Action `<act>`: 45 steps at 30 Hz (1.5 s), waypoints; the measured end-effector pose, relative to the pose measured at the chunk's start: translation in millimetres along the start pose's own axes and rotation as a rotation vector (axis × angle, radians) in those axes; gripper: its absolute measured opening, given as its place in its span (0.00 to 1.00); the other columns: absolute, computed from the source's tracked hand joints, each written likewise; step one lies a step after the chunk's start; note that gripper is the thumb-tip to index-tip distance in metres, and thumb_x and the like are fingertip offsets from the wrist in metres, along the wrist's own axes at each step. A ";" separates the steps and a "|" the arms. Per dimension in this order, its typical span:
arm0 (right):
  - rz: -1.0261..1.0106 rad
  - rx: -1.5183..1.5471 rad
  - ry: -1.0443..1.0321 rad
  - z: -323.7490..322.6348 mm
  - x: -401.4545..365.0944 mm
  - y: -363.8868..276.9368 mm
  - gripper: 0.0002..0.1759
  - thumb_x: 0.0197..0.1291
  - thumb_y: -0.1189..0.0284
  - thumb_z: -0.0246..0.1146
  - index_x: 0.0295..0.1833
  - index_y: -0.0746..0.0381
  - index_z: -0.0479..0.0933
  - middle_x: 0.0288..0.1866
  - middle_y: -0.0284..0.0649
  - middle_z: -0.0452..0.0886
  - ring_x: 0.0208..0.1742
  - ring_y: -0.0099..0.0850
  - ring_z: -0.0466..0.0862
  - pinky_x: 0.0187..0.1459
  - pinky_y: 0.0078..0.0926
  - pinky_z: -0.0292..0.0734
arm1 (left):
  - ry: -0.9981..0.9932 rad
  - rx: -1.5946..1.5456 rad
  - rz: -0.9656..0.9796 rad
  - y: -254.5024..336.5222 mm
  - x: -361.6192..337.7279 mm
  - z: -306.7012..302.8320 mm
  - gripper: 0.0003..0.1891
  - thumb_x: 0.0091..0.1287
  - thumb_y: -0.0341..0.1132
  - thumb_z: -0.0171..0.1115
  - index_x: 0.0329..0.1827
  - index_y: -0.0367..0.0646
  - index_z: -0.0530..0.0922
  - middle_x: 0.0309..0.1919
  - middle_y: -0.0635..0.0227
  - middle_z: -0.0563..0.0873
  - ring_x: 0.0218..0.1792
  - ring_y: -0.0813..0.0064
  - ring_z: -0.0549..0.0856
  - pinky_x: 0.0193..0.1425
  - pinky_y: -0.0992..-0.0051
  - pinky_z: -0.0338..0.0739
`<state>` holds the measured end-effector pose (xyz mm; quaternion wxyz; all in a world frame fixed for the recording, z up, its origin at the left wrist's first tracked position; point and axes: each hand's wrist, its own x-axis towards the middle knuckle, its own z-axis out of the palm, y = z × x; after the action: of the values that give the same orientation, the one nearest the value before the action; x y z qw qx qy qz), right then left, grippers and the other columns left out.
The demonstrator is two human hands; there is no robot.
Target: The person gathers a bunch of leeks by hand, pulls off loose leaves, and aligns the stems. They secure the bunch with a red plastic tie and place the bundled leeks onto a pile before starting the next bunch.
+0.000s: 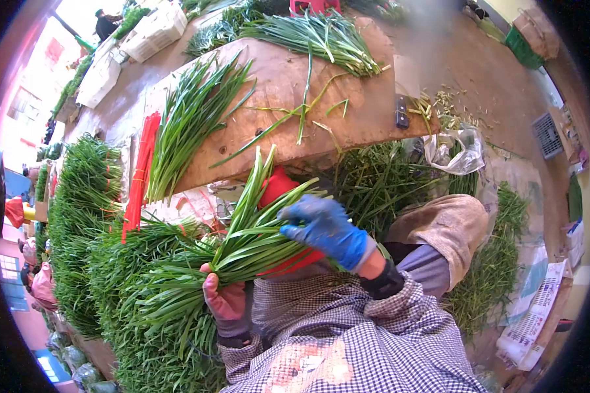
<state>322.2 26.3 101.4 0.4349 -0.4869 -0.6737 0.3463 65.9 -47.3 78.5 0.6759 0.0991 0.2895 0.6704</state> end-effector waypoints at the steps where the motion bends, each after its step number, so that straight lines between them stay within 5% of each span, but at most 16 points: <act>1: -0.002 0.001 0.001 8.4 2.6 -0.8 0.08 0.51 0.78 0.72 0.39 0.64 0.84 0.36 0.39 0.84 0.38 0.29 0.84 0.42 0.24 0.78 | -0.020 0.008 -0.002 0.1 0.4 0.4 0.16 0.66 0.33 0.58 0.57 0.55 0.75 0.60 0.64 0.79 0.60 0.62 0.78 0.64 0.58 0.75; 4: -0.051 -0.212 -0.142 22.9 9.7 -0.7 0.09 0.50 0.75 0.71 0.39 0.62 0.84 0.33 0.42 0.81 0.36 0.39 0.83 0.41 0.29 0.78 | 0.002 0.045 -0.001 2.1 -1.7 6.8 0.16 0.67 0.32 0.58 0.58 0.55 0.75 0.62 0.63 0.78 0.61 0.61 0.78 0.65 0.57 0.73; 7: 0.057 0.405 0.016 19.4 20.1 -11.9 0.05 0.54 0.77 0.70 0.37 0.65 0.83 0.32 0.37 0.83 0.34 0.27 0.83 0.39 0.25 0.77 | -0.019 -0.023 -0.015 1.2 -0.9 0.6 0.17 0.67 0.32 0.57 0.58 0.55 0.75 0.63 0.63 0.77 0.62 0.61 0.77 0.67 0.56 0.72; 10: 0.148 0.445 0.212 -25.8 32.1 -39.8 0.02 0.53 0.80 0.70 0.33 0.67 0.83 0.31 0.35 0.84 0.34 0.22 0.83 0.38 0.22 0.77 | -0.013 -0.012 -0.001 1.5 0.9 -7.4 0.17 0.67 0.32 0.57 0.58 0.55 0.75 0.64 0.62 0.77 0.64 0.60 0.76 0.67 0.55 0.72; 14: 0.462 0.466 0.159 -68.5 14.1 -0.6 0.02 0.52 0.79 0.70 0.30 0.65 0.83 0.31 0.36 0.84 0.33 0.23 0.83 0.34 0.23 0.76 | -0.030 -0.097 -0.046 7.3 3.1 -12.0 0.16 0.67 0.31 0.57 0.58 0.55 0.76 0.65 0.62 0.76 0.65 0.60 0.75 0.68 0.53 0.71; 16: 0.058 -0.739 0.058 -66.0 -4.7 45.8 0.05 0.55 0.74 0.71 0.32 0.64 0.82 0.29 0.37 0.83 0.32 0.25 0.82 0.34 0.22 0.77 | -0.090 -0.069 -0.065 10.5 4.6 -13.2 0.16 0.66 0.31 0.57 0.56 0.55 0.76 0.66 0.61 0.75 0.66 0.59 0.74 0.68 0.51 0.71; 17: 0.054 -0.742 0.061 -70.6 -9.7 43.4 0.05 0.55 0.74 0.71 0.32 0.64 0.82 0.29 0.37 0.83 0.32 0.25 0.82 0.34 0.22 0.77 | -0.094 -0.072 -0.063 12.1 7.6 -12.2 0.16 0.66 0.31 0.57 0.56 0.55 0.76 0.66 0.61 0.75 0.66 0.59 0.74 0.68 0.51 0.71; 19: 0.333 -0.435 0.004 -76.8 -18.0 31.5 0.05 0.54 0.73 0.71 0.34 0.63 0.84 0.29 0.39 0.82 0.31 0.29 0.82 0.35 0.25 0.78 | -0.142 -0.089 -0.061 16.0 9.7 -11.6 0.17 0.66 0.30 0.56 0.57 0.55 0.77 0.67 0.61 0.74 0.67 0.58 0.73 0.68 0.49 0.71; 23: 0.314 0.113 0.000 -58.3 -21.2 12.0 0.09 0.54 0.72 0.71 0.40 0.63 0.85 0.33 0.41 0.84 0.34 0.31 0.83 0.40 0.28 0.79 | -0.157 -0.091 -0.091 21.5 12.1 -17.8 0.17 0.66 0.29 0.55 0.57 0.55 0.76 0.67 0.61 0.74 0.67 0.56 0.73 0.67 0.48 0.71; 27: 0.114 0.082 -0.072 -21.7 -23.4 8.5 0.11 0.53 0.74 0.69 0.43 0.62 0.84 0.35 0.42 0.84 0.36 0.35 0.84 0.41 0.30 0.80 | -0.163 -0.112 -0.103 21.6 12.6 -16.9 0.17 0.67 0.29 0.55 0.58 0.55 0.76 0.67 0.60 0.73 0.66 0.57 0.73 0.67 0.48 0.72; 29: -0.056 -0.313 -0.141 -4.1 -25.5 10.5 0.15 0.52 0.77 0.69 0.49 0.60 0.84 0.38 0.41 0.84 0.36 0.35 0.84 0.38 0.28 0.79 | -0.156 -0.116 -0.105 21.2 11.9 -18.4 0.17 0.67 0.30 0.55 0.58 0.55 0.76 0.68 0.59 0.73 0.67 0.57 0.73 0.67 0.48 0.71; 34: -0.103 -0.043 -0.070 22.9 -12.0 -26.2 0.16 0.52 0.79 0.66 0.50 0.62 0.83 0.37 0.43 0.83 0.36 0.36 0.84 0.38 0.28 0.79 | -0.131 -0.047 -0.076 22.5 10.3 2.2 0.19 0.65 0.30 0.56 0.61 0.52 0.74 0.67 0.58 0.73 0.67 0.58 0.73 0.68 0.52 0.71; 36: -0.037 0.279 -0.181 32.9 -3.8 -58.7 0.15 0.54 0.79 0.68 0.49 0.63 0.83 0.38 0.41 0.83 0.36 0.30 0.83 0.39 0.25 0.78 | -0.148 0.061 -0.077 20.1 11.9 12.8 0.38 0.60 0.30 0.62 0.74 0.31 0.58 0.61 0.78 0.76 0.67 0.65 0.71 0.72 0.56 0.67; 38: -0.067 0.430 -0.136 39.9 2.7 -77.1 0.14 0.54 0.78 0.70 0.47 0.64 0.83 0.37 0.39 0.83 0.35 0.26 0.81 0.38 0.24 0.77 | -0.167 0.056 -0.116 21.9 15.1 12.5 0.38 0.59 0.30 0.62 0.74 0.31 0.57 0.59 0.80 0.77 0.66 0.67 0.72 0.74 0.57 0.63; 40: -0.098 0.585 -0.103 34.0 6.4 -78.7 0.12 0.54 0.78 0.71 0.45 0.65 0.83 0.36 0.36 0.83 0.35 0.23 0.80 0.37 0.22 0.76 | -0.174 0.096 -0.076 23.9 15.9 7.8 0.25 0.61 0.33 0.60 0.64 0.45 0.73 0.66 0.55 0.73 0.66 0.57 0.73 0.71 0.54 0.68; 45: 0.336 0.302 -0.013 -42.3 -3.7 -33.0 0.08 0.51 0.76 0.74 0.34 0.66 0.81 0.28 0.33 0.81 0.32 0.21 0.79 0.35 0.22 0.75 | -0.216 -0.021 -0.027 51.8 5.9 -2.9 0.15 0.64 0.34 0.57 0.54 0.54 0.79 0.66 0.52 0.74 0.67 0.53 0.73 0.70 0.45 0.68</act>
<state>350.1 15.1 146.0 0.4347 -0.5195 -0.5263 0.5139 20.0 -38.1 101.7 0.7131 0.1598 0.2094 0.6497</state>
